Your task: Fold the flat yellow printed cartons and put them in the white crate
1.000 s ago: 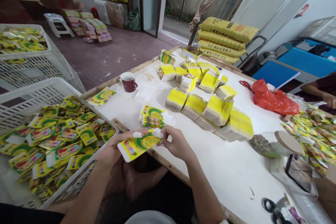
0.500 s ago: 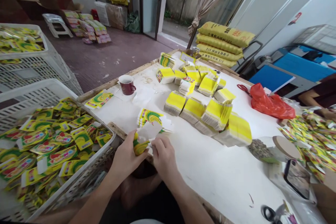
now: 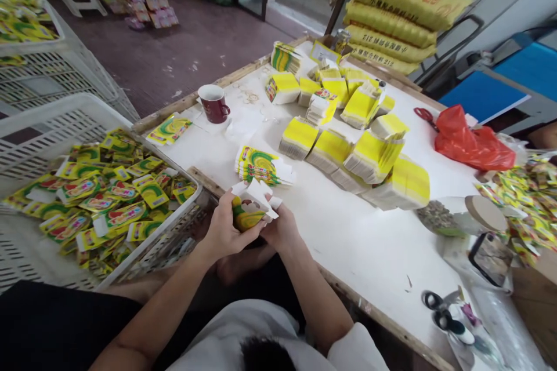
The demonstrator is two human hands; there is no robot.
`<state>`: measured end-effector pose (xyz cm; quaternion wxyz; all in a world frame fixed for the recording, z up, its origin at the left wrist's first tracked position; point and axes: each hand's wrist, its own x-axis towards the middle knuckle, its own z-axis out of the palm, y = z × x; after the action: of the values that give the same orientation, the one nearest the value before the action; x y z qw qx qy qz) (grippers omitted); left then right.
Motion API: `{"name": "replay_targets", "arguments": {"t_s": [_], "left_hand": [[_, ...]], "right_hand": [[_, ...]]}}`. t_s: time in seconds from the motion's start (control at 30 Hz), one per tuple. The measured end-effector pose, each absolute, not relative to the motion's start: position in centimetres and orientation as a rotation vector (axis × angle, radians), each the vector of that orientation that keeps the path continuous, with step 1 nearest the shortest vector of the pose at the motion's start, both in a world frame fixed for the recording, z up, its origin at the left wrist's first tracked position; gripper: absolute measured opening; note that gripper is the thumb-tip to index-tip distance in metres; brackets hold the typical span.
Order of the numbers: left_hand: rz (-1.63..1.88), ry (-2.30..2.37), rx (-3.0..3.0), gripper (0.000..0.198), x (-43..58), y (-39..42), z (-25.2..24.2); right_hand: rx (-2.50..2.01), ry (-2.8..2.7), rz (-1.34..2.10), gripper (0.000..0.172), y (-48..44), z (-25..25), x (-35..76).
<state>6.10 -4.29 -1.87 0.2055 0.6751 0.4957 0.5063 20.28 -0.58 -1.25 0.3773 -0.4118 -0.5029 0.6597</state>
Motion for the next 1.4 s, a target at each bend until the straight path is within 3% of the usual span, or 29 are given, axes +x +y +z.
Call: {"name": "replay_targets", "arguments": {"t_s": [0.1, 0.23, 0.3, 0.57, 0.77, 0.87, 0.97, 1.1, 1.23, 1.4], "left_hand": [[1.481, 1.379, 1.815, 0.070, 6.0, -4.0, -2.3], [1.541, 1.335, 1.753, 0.063, 5.5, -3.5, -2.3], [1.464, 1.342, 1.813, 0.058, 5.3, -3.3, -2.2], [1.023, 1.495, 2.001, 0.057, 4.4, -2.7, -2.4], [0.799, 1.479, 1.970, 0.068, 4.6, -2.7, -2.7], [0.906, 1.439, 1.993, 0.071, 5.4, -2.8, -3.4], [1.016, 1.634, 2.044, 0.075, 5.8, -2.8, -3.4], [1.010, 1.719, 2.137, 0.060, 4.9, -2.7, -2.1], [1.071, 1.609, 2.191, 0.052, 3.1, -2.7, -1.0], [1.098, 1.544, 2.218, 0.054, 2.4, -2.6, -0.7]], "right_hand": [[-0.873, -0.825, 2.010, 0.039, -2.0, -2.0, 18.7], [-0.770, -0.830, 1.923, 0.065, -2.5, -1.9, 18.3], [-0.787, -0.901, 1.835, 0.070, -2.0, -1.6, 18.8], [-1.098, -1.325, 1.629, 0.048, 0.3, -0.8, 19.9], [-1.110, -1.749, 1.374, 0.044, -0.8, -1.3, 20.6], [-1.056, -1.869, 1.193, 0.055, -1.3, -2.4, 20.9], [-1.122, -1.734, 1.057, 0.053, -1.0, -3.7, 21.2], [-1.124, -1.792, 0.843, 0.056, -0.2, -4.5, 22.2], [-0.948, -2.133, 0.700, 0.040, 0.6, -3.2, 23.8], [-0.776, -2.313, 0.824, 0.024, 2.2, -0.8, 25.3]]}}
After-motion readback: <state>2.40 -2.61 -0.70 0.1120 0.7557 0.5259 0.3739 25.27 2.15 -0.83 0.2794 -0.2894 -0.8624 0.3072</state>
